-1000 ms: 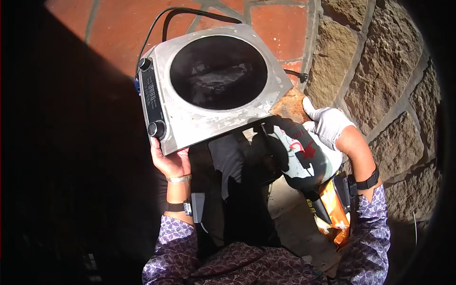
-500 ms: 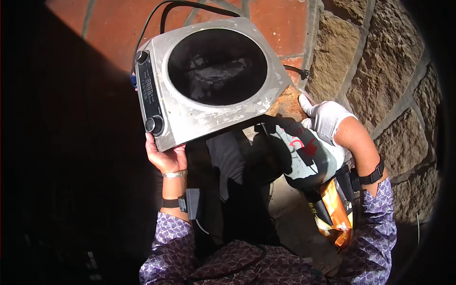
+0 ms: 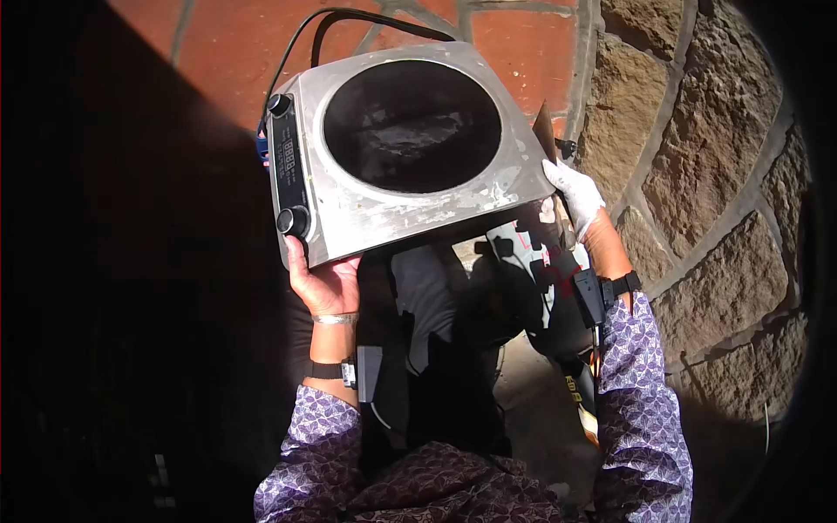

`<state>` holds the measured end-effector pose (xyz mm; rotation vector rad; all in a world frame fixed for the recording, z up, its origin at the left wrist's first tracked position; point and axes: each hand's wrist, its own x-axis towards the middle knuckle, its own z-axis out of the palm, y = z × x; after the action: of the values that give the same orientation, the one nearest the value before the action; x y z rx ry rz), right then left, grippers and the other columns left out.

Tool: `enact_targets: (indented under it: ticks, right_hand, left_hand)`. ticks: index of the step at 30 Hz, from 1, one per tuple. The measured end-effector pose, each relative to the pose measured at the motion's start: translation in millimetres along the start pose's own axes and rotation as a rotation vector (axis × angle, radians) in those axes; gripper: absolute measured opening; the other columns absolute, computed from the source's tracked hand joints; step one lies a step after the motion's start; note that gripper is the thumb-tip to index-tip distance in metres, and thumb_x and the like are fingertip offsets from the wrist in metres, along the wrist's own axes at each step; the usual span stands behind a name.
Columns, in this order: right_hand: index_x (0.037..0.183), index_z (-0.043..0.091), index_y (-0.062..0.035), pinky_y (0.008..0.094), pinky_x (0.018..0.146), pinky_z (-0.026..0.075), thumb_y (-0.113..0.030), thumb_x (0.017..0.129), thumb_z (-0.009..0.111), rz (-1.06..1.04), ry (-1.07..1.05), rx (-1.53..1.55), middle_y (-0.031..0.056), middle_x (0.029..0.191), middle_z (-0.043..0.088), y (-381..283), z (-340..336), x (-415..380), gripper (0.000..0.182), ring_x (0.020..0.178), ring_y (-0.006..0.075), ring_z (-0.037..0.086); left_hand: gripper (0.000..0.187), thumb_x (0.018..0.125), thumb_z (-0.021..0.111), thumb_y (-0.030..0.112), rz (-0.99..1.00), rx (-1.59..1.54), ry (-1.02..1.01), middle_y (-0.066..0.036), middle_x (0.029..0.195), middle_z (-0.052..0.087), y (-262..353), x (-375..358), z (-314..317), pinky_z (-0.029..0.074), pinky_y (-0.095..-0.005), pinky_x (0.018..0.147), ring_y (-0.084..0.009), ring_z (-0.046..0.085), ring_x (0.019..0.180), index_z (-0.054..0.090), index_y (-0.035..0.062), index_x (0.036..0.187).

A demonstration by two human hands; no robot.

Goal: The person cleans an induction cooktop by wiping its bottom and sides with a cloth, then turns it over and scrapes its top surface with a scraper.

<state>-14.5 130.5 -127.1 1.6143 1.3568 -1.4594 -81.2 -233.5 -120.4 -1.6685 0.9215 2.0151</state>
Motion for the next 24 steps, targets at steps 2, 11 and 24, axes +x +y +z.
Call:
enact_targets:
  ticks: [2, 11, 24]
  right_hand:
    - [0.134, 0.048, 0.0005, 0.0250, 0.098, 0.040, -0.020, 0.087, 0.066, 0.100, -0.020, -0.026, 0.0062, 0.125, 0.059, -13.0, 19.8, -11.2, 0.054, 0.110, 0.0138, 0.055]
    - [0.128, 0.055, -0.0008, 0.0259, 0.091, 0.042, -0.019, 0.087, 0.066, -0.025, -0.018, -0.131, 0.0036, 0.114, 0.063, 8.5, 17.9, -6.7, 0.046, 0.099, 0.0122, 0.057]
    - [0.141, 0.038, -0.0073, 0.0334, 0.106, 0.036, -0.035, 0.088, 0.057, -0.416, -0.161, -1.311, 0.0234, 0.133, 0.050, -21.0, 15.6, -24.5, 0.063, 0.124, 0.0333, 0.048]
  left_hand:
    - [0.059, 0.086, 0.062, 0.043, -0.035, 0.050, -0.032, -0.012, 0.130, 0.050, -1.3, -0.2, -1.2, 0.049, -0.0540, 0.088, -0.0323, 0.050, 0.118, 0.048, 0.0071, 0.130]
    - [0.055, 0.087, 0.061, 0.046, -0.137, 0.128, -0.032, -0.013, 0.127, 0.050, -21.5, -3.6, 10.1, 0.047, -0.0539, 0.090, -0.0325, 0.048, 0.120, 0.050, 0.0086, 0.125]
    - [0.060, 0.082, 0.071, 0.039, -0.279, -0.029, -0.063, -0.016, 0.125, 0.051, -65.0, -2.0, 14.8, 0.045, -0.0534, 0.095, -0.0342, 0.050, 0.117, 0.047, 0.0058, 0.125]
